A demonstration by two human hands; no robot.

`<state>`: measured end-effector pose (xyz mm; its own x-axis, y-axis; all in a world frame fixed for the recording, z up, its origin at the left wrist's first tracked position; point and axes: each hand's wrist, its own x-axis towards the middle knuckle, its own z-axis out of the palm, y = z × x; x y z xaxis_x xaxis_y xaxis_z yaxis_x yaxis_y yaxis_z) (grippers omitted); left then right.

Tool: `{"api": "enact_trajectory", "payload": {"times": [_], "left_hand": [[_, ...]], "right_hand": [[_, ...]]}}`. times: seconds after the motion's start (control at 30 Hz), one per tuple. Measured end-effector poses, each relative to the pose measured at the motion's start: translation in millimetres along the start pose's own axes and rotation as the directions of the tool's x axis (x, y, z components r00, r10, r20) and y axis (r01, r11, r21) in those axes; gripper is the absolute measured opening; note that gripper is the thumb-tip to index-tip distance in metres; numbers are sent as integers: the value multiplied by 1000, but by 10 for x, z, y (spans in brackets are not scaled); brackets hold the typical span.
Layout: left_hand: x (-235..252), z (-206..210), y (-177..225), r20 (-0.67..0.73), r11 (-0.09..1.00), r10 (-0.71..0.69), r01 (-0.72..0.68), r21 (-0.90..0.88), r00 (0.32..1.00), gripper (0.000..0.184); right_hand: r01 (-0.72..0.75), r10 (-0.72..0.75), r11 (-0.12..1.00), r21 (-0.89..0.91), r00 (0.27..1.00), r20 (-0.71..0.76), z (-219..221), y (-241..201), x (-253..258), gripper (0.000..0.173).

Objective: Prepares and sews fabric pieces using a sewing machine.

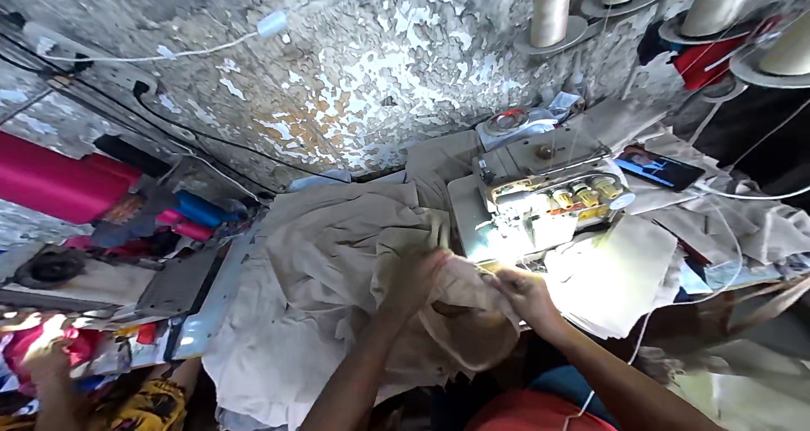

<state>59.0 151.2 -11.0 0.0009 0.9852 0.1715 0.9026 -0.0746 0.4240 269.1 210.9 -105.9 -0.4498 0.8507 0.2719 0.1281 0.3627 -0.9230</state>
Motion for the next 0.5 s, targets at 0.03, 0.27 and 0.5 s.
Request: {"api": "enact_trajectory", "payload": {"times": [0.03,0.27,0.5], "left_hand": [[165,64,1,6,999,48,-48,16,999,21],[890,550,286,320,999,-15,29,-39,947,17],[1002,601,315,376,963,-245,268,-9,894,20]], "right_hand": [[-70,71,997,36,997,-33,-30,28,9,27],[-346,354,935,73,921,-162,-268,231,-190,15],[-427,454,886,182,879,-143,-287,138,-121,24]]}}
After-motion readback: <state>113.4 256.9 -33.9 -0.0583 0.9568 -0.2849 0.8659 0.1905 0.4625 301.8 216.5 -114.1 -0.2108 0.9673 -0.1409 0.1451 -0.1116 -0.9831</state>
